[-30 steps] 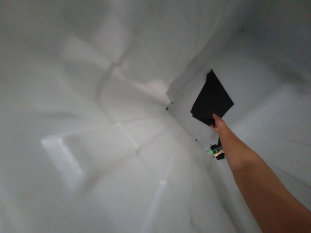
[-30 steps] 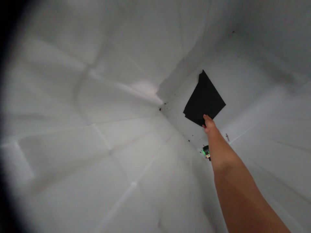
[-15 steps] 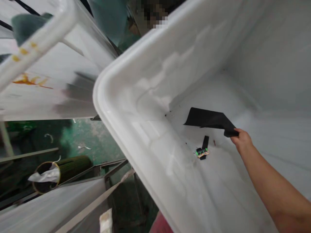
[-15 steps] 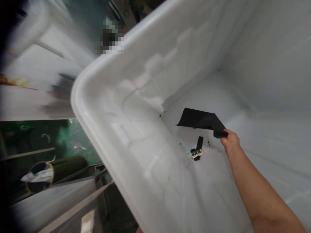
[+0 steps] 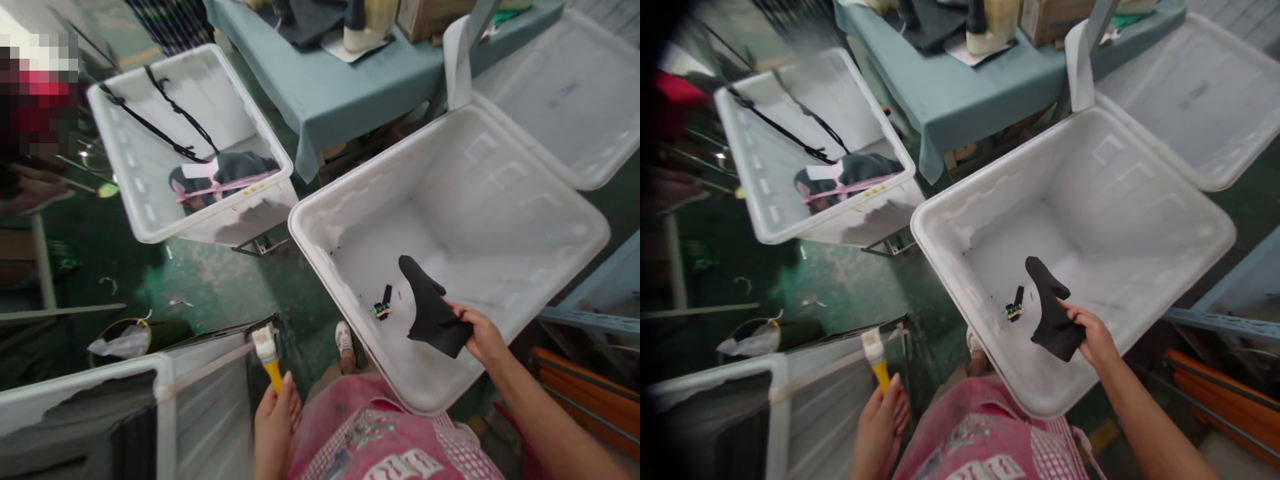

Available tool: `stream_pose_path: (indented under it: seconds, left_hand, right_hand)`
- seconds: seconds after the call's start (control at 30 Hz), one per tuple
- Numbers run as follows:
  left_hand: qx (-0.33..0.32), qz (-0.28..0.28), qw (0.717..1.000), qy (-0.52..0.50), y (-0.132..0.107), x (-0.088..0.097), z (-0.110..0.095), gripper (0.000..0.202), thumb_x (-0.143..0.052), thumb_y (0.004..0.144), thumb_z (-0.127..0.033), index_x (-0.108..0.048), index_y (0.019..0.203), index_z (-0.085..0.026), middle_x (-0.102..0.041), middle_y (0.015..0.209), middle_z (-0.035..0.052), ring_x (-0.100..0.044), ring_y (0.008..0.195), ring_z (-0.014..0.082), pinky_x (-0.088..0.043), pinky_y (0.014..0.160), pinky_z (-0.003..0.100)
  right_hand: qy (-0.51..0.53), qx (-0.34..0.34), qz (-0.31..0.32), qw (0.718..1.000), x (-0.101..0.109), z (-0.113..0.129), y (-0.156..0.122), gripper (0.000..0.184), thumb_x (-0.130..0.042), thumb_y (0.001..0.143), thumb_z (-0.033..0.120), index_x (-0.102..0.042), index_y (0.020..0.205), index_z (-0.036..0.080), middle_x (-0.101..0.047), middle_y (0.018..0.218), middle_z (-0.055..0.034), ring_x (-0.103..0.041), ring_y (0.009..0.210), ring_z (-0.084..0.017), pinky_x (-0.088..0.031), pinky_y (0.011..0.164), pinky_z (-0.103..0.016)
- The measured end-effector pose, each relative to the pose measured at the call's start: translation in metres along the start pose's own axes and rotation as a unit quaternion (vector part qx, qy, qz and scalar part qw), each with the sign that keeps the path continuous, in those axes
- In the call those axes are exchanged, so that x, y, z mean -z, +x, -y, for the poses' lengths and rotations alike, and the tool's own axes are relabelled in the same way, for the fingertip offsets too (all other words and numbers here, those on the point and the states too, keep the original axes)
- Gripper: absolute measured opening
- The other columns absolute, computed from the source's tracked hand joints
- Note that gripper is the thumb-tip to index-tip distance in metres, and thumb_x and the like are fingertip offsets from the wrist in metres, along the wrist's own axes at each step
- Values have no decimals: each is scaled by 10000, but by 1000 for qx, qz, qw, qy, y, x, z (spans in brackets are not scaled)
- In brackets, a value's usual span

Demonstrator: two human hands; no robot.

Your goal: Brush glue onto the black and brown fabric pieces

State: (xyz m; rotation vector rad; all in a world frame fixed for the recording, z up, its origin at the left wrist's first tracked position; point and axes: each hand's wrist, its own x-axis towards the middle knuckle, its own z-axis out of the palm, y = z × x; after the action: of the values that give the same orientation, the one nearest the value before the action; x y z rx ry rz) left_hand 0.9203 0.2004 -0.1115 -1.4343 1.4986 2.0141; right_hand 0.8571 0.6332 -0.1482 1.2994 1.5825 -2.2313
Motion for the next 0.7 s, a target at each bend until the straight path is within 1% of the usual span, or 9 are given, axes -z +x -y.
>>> stream_pose_path:
  seconds: [0.03,0.1,0.17,0.23,0.3,0.4,0.47,0.6,0.7]
  left_hand:
    - [-27,18,999,-1,-11,-8,-5,549,-863,649,-586,-481,692,-195,-388,484,-115,-329,375,35,-267,358,138]
    - [-68,47,997,-5,-34,-24,-11,484,-828,703,-581,-581,754,-168,-620,636,-16,-558,511,94,-449,471,187]
    - [-79,71,994,-33,-62,-36,-13,468,-791,750,-570,-676,924,-150,-746,1023,131,-719,837,202,-576,693,288]
    - [-95,80,987,-98,-93,-40,-9,454,-776,775,-548,-699,999,-160,-702,1243,178,-699,1073,248,-563,870,334]
    - [-129,62,975,-171,-123,-35,-2,456,-791,763,-540,-699,1005,-165,-724,1187,155,-690,1067,237,-535,925,341]
    - [-157,17,947,-279,-160,-8,11,498,-799,719,-602,-670,948,-179,-730,864,51,-674,773,187,-546,783,331]
    - [-186,-17,931,-315,-183,21,19,519,-824,677,-614,-660,914,-183,-689,773,15,-621,678,157,-523,694,298]
    - [-291,-90,910,-282,-237,85,34,529,-814,713,-587,-689,1037,-187,-718,945,51,-635,794,172,-519,760,291]
    - [-371,-209,888,-176,-281,128,43,451,-714,817,-602,-707,1019,-199,-715,958,66,-633,878,199,-509,864,312]
  right_hand:
    - [-4,-4,48,999,-11,7,-32,81,-652,552,145,-597,594,187,-736,1171,-135,-662,1115,-277,-548,871,-304]
    - [-9,-25,141,990,-40,17,-93,82,-675,593,212,-601,623,196,-716,1234,-150,-642,1180,-315,-540,911,-343]
    - [-3,-67,219,973,-70,20,-149,115,-693,627,269,-598,656,212,-711,1253,-146,-621,1228,-337,-526,968,-385]
    - [17,-134,293,946,-94,14,-199,144,-708,670,325,-602,697,232,-718,1247,-128,-616,1245,-342,-508,1016,-422]
    - [36,-219,352,909,-110,2,-241,155,-713,712,365,-614,731,247,-727,1233,-116,-637,1221,-338,-501,1034,-437]
    - [22,-330,403,853,-120,-20,-285,165,-730,725,384,-627,742,256,-733,1228,-116,-674,1158,-349,-515,1026,-468]
    - [-16,-375,421,826,-123,-34,-308,173,-747,714,388,-637,752,259,-743,1205,-117,-692,1119,-366,-530,1011,-519]
    - [-102,-416,437,791,-123,-57,-358,220,-794,684,378,-664,811,255,-764,1144,-117,-715,1073,-350,-579,956,-496]
    - [-165,-407,437,785,-117,-76,-395,307,-842,646,397,-667,861,264,-783,1074,-102,-752,934,-335,-633,814,-449]
